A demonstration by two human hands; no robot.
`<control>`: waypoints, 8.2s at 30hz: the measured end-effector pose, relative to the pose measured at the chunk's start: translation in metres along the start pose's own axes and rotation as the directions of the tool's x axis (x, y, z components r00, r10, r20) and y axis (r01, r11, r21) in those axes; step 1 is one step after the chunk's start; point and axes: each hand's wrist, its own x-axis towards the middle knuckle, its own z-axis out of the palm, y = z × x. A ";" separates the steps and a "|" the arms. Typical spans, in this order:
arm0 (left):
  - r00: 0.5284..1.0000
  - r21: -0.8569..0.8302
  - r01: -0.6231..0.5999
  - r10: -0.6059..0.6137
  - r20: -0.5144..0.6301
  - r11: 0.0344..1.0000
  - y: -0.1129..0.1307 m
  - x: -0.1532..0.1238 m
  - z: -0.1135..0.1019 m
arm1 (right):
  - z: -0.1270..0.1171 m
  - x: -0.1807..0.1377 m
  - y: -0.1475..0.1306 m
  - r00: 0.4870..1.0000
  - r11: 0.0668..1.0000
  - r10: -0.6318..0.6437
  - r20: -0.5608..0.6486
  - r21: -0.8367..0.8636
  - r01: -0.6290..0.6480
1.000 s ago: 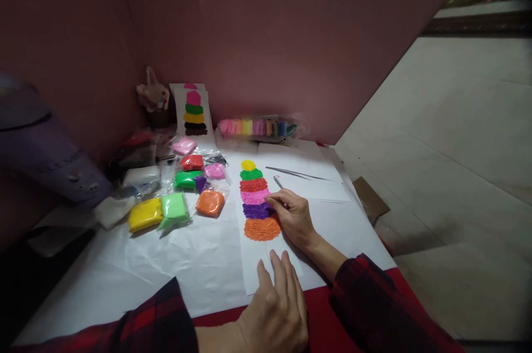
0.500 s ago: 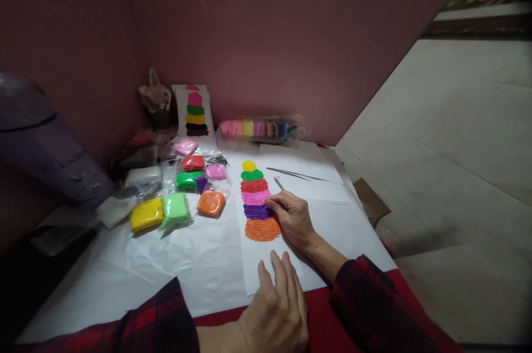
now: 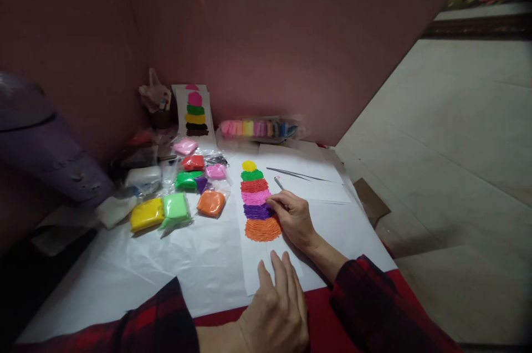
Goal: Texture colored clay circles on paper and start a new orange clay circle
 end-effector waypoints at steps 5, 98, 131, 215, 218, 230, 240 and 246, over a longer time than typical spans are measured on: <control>1.000 -0.011 -0.001 0.001 -0.003 1.000 0.000 0.000 -0.001 | 0.000 0.000 -0.001 1.000 1.000 -0.001 0.021 -0.020 0.002; 0.999 0.029 -0.022 0.022 -0.023 0.999 -0.002 -0.001 0.001 | -0.001 -0.002 -0.003 0.999 1.000 0.024 0.027 -0.019 -0.024; 1.000 0.015 -0.018 0.018 -0.018 1.000 -0.002 0.001 -0.001 | -0.001 -0.001 -0.002 0.999 0.999 -0.018 0.049 -0.039 0.020; 1.000 0.008 -0.022 0.022 -0.015 1.000 -0.002 0.000 0.000 | -0.009 -0.007 -0.015 0.985 0.998 -0.051 0.165 0.040 0.045; 1.000 0.006 -0.024 0.024 -0.001 1.000 -0.001 0.000 0.000 | -0.010 -0.007 -0.017 0.984 0.999 -0.044 0.171 0.033 0.039; 1.000 -0.002 -0.012 0.012 -0.005 1.000 -0.003 0.003 -0.002 | -0.010 -0.012 -0.021 0.978 0.999 -0.044 0.205 0.017 0.041; 1.000 -0.023 -0.008 0.008 -0.012 1.000 -0.003 0.003 -0.004 | -0.013 -0.013 -0.023 0.962 0.998 -0.062 0.266 0.021 0.058; 1.000 -0.024 -0.003 0.003 -0.017 1.000 -0.002 0.003 -0.003 | -0.014 -0.015 -0.023 0.956 0.995 -0.095 0.278 0.023 0.092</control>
